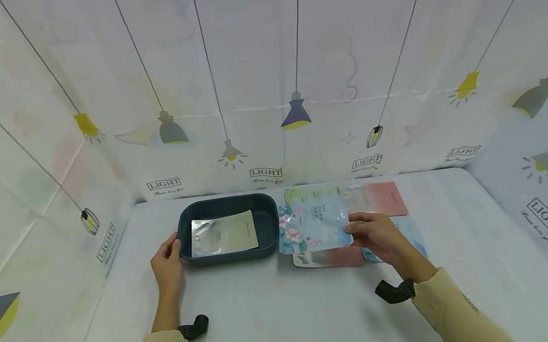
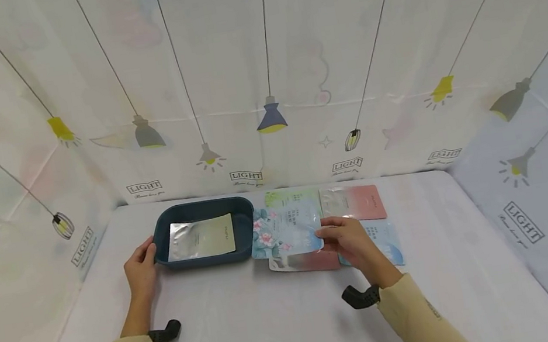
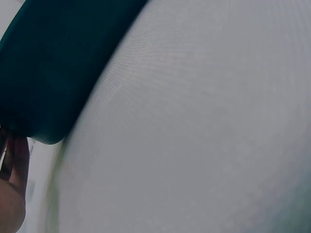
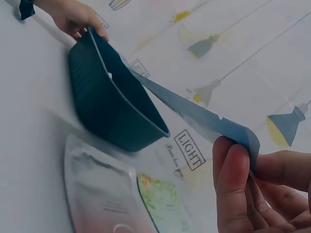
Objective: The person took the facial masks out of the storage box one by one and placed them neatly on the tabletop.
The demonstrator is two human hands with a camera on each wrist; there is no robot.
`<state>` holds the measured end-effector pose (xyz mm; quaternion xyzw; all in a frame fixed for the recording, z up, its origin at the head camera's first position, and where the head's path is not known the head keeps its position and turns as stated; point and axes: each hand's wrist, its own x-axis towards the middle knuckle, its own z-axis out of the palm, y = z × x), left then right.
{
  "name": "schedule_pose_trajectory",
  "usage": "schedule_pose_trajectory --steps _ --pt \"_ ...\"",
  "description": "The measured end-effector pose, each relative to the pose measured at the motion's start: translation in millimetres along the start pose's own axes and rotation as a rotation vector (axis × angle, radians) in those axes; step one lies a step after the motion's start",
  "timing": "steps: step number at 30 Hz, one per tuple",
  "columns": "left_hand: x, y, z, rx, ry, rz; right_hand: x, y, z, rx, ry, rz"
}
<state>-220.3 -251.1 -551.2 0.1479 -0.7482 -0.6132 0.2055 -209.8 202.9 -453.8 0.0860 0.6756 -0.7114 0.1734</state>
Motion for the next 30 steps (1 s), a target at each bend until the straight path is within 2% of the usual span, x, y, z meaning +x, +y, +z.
schedule_pose_trajectory --steps 3,6,13,15,17,20,23,27,30 --pt "1.6 -2.9 0.1 0.001 0.006 0.011 -6.4 6.7 -5.3 -0.012 0.008 0.016" --pt "1.8 0.6 -0.1 -0.003 -0.001 0.000 -12.2 12.8 -9.4 -0.021 0.019 0.025" --pt "-10.1 28.3 -3.8 -0.015 -0.028 -0.012 -21.1 31.5 -13.8 -0.010 0.041 0.061" --pt "-12.7 32.1 -4.4 -0.010 -0.034 -0.018 -23.3 36.6 -14.3 -0.015 0.046 0.064" --pt "-12.4 30.7 -4.1 -0.014 -0.038 -0.030 -25.3 41.1 -15.3 -0.025 0.050 0.066" --pt "-6.6 14.7 -2.0 -0.022 -0.030 -0.019 -28.4 46.7 -17.1 -0.042 0.037 0.071" --pt "-3.9 9.6 -1.4 -0.022 -0.025 -0.011 -31.5 52.9 -18.4 -0.039 0.025 0.078" --pt "-11.2 29.1 -4.1 -0.009 -0.031 -0.016 -34.3 60.8 -18.6 -0.039 0.006 0.092" --pt "-13.4 33.3 -4.2 -0.011 -0.034 -0.009 -37.0 64.9 -18.8 -0.067 0.001 0.097"
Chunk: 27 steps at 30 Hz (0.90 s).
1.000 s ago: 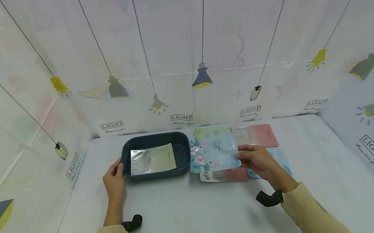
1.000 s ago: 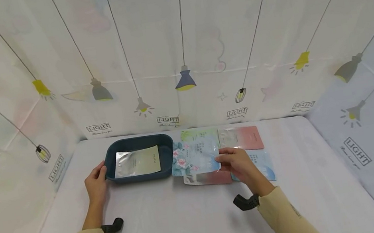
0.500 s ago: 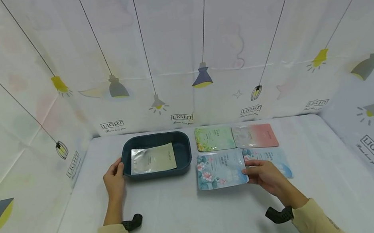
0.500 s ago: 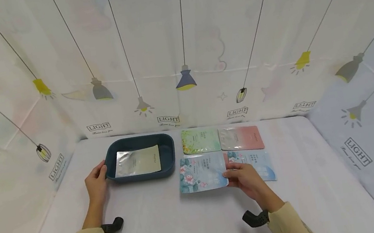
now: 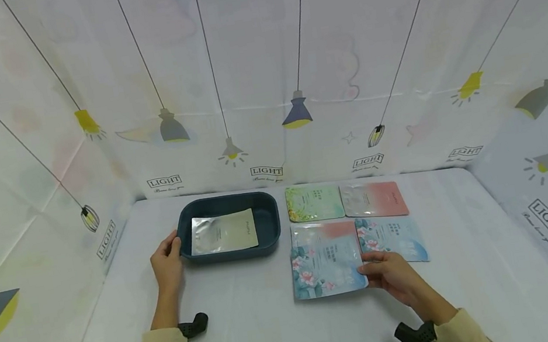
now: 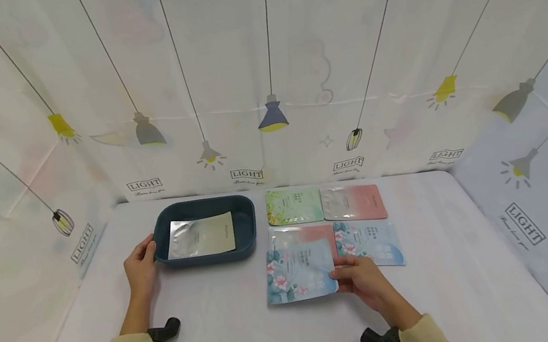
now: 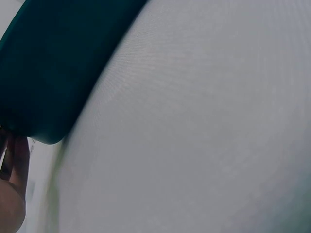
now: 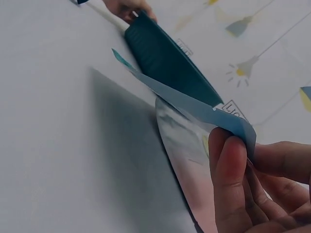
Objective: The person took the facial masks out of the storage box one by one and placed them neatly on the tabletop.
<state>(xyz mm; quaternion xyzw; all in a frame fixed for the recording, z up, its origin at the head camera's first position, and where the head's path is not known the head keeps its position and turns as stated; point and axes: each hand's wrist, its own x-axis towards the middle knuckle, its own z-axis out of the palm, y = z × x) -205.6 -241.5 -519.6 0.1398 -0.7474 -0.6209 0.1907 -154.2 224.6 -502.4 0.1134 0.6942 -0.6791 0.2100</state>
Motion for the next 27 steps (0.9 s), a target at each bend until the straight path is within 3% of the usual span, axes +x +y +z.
schedule_pose_trajectory --steps 9,13,17,21,27 --pt "14.4 -35.2 3.0 0.014 0.019 -0.023 -9.5 12.5 -9.4 -0.068 -0.041 0.021" --pt "12.7 -30.6 1.9 0.001 0.019 -0.018 -12.2 18.6 -13.9 -0.099 -0.061 0.018" --pt "5.7 -12.4 0.0 0.003 0.005 -0.015 -14.2 24.3 -14.4 -0.126 -0.046 0.035" --pt "2.8 -4.4 0.1 0.008 -0.002 -0.011 -16.4 28.4 -9.2 -0.232 0.036 0.039" --pt "12.9 -25.5 2.3 0.012 0.016 -0.007 -20.6 29.6 1.9 -0.432 0.190 0.025"
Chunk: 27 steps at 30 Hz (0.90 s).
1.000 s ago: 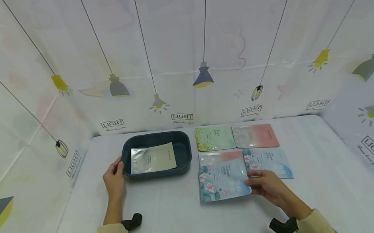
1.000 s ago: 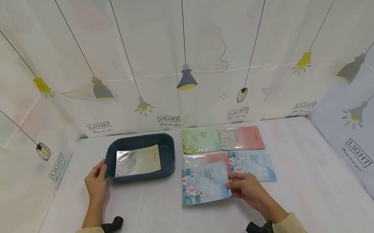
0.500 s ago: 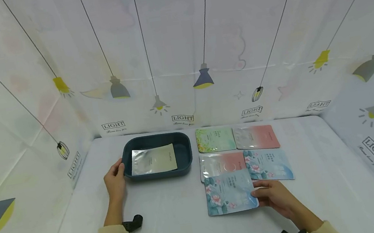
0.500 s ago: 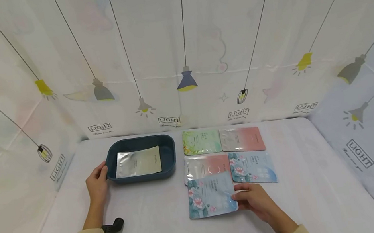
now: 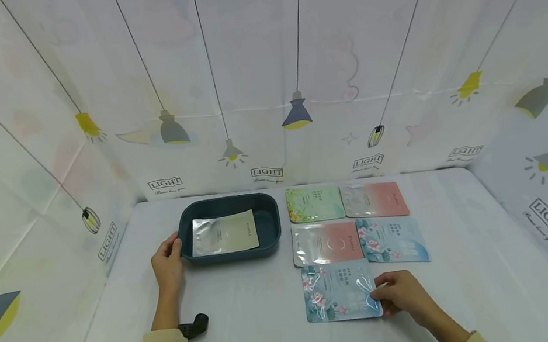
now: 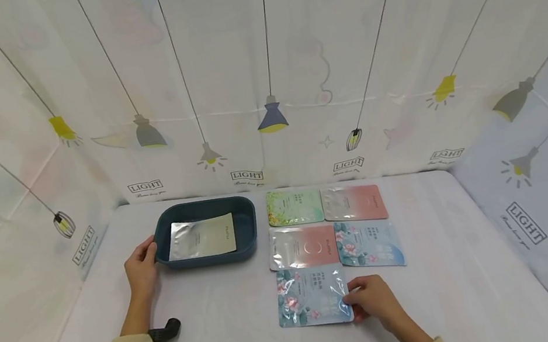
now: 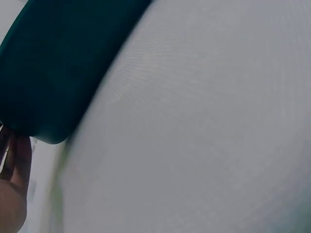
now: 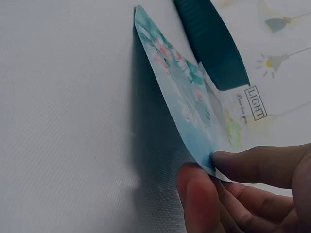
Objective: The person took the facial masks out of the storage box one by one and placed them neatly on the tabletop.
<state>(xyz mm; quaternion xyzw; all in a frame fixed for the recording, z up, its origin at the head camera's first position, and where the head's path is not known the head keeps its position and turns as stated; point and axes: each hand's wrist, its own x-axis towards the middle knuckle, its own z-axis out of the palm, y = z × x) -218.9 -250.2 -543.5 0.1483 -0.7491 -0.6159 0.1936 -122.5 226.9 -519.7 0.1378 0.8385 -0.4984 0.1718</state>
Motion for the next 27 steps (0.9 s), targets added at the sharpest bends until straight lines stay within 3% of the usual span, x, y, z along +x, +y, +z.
schedule_pose_trajectory --steps 6,15,21,27 --pt "9.9 -7.4 -3.3 0.062 -0.020 0.026 -0.3 -1.7 4.3 -0.128 0.060 -0.011" --pt "13.0 -4.6 -6.9 0.091 -0.037 -0.042 -0.6 -1.1 3.4 -0.250 0.037 -0.024" --pt "13.8 -1.0 -5.1 0.167 0.000 0.013 2.5 -4.4 -1.4 -0.292 0.034 -0.056" --pt "15.8 0.0 -5.8 0.211 -0.004 0.031 10.5 -25.5 -10.2 -0.303 0.022 -0.123"
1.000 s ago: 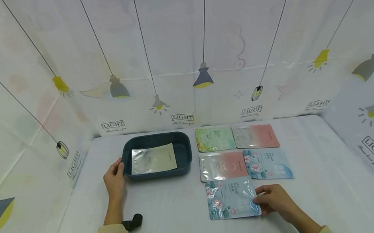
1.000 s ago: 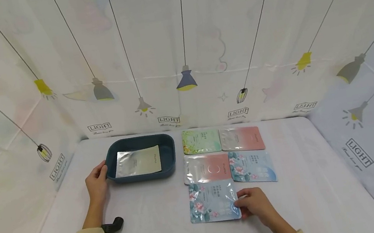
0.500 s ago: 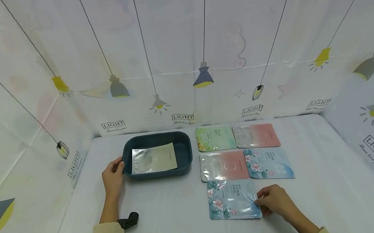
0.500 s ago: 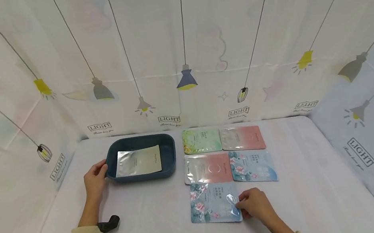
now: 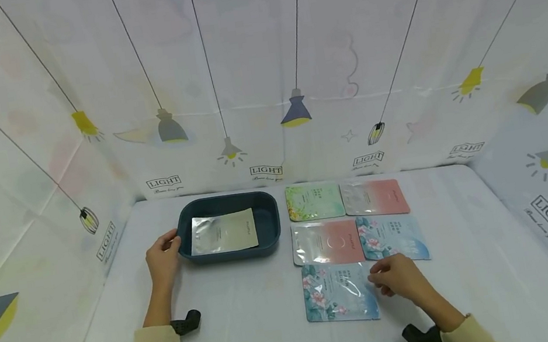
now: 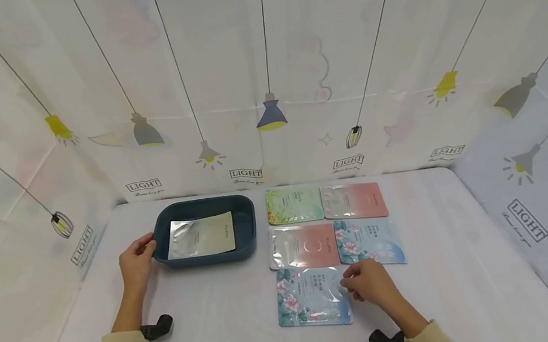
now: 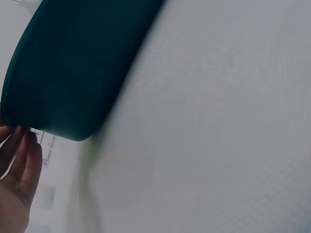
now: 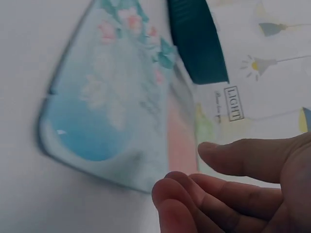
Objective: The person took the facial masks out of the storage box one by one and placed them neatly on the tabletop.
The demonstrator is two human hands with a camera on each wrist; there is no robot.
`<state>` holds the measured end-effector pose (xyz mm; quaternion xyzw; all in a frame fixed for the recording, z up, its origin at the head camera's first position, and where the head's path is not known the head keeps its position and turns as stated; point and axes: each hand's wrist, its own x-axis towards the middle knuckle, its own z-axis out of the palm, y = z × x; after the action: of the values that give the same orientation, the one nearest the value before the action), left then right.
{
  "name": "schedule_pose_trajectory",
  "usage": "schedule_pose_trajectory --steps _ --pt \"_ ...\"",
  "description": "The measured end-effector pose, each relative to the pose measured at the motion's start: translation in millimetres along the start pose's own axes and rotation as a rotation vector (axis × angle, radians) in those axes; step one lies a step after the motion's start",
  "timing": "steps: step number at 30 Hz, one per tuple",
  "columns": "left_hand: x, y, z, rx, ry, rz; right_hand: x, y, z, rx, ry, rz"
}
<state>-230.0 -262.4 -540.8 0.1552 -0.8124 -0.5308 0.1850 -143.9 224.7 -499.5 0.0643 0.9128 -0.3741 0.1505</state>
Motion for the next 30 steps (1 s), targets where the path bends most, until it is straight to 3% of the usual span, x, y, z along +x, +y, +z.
schedule_pose_trajectory --steps 5,13,23,30 --pt "0.0 -0.6 -4.4 0.007 -0.014 -0.026 14.6 -22.9 -9.9 0.039 -0.023 -0.068" --pt "-3.3 -4.8 -4.2 -0.083 -0.003 -0.064 41.6 -61.2 -12.2 0.089 -0.077 -0.163" --pt "-3.4 -6.0 2.4 -0.126 0.011 -0.054 75.1 -112.2 -19.5 0.157 -0.134 -0.226" --pt "-4.0 -3.7 2.8 -0.134 0.014 -0.063 90.5 -146.3 -12.7 0.228 -0.167 -0.247"
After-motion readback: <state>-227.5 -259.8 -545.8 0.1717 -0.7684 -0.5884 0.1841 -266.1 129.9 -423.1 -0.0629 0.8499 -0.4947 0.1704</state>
